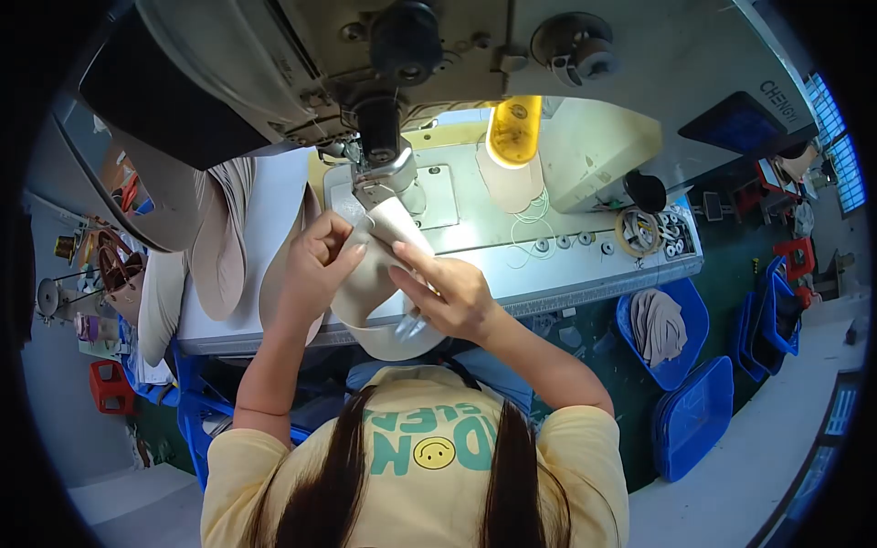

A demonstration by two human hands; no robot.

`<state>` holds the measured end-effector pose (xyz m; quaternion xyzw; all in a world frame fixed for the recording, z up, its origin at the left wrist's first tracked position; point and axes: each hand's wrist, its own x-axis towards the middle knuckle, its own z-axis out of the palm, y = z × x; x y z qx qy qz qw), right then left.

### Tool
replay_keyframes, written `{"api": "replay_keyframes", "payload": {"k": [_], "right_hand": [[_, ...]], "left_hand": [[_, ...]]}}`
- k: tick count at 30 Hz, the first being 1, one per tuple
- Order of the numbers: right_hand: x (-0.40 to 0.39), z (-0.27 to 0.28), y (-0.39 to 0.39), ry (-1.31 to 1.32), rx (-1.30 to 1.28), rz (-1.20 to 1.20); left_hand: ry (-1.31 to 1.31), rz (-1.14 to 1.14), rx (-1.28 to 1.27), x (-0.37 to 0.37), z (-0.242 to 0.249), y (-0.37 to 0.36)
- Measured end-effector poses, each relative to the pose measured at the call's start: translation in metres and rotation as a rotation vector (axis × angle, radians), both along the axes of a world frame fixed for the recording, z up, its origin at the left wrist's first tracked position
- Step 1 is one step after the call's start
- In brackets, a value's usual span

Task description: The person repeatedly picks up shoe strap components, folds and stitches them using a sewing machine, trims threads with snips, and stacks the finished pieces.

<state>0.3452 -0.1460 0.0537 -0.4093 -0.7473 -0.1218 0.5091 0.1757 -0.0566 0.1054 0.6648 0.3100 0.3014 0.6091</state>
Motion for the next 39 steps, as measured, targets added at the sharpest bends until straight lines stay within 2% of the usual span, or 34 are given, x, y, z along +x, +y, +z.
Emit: {"api": "replay_keyframes", "payload": {"k": [2, 4, 6, 9, 12, 13, 17, 20, 39], "right_hand": [[-0.003, -0.001, -0.013, 0.147, -0.063, 0.033], [-0.002, 0.009, -0.008, 0.246, -0.019, -0.075], [-0.005, 0.033, -0.007, 0.474, -0.311, -0.068], [0.001, 0.044, 0.006, 0.771, -0.826, 0.234], [0.019, 0.022, 0.01, 0.499, -1.082, 0.211], [0.015, 0.033, 0.008, 0.627, -1.083, 0.214], [0.013, 0.048, 0.005, 0.841, -1.144, 0.317], [0.021, 0.051, 0.005, 0.769, -1.209, 0.292], [0.027, 0.04, 0.008, 0.709, -1.211, 0.242]], "left_hand": [[0.033, -0.02, 0.006, -0.007, -0.004, 0.0], [0.061, -0.031, -0.024, -0.01, 0.003, -0.002], [0.119, -0.057, -0.005, -0.013, 0.005, -0.001], [0.221, -0.106, 0.061, -0.019, 0.006, 0.002], [0.259, -0.128, 0.061, -0.022, 0.016, 0.002], [0.277, -0.146, 0.057, -0.025, 0.016, 0.005], [0.202, -0.182, -0.107, -0.024, 0.019, 0.01], [0.164, -0.214, -0.231, -0.019, 0.023, 0.012], [0.118, -0.244, -0.332, -0.019, 0.005, 0.021]]}}
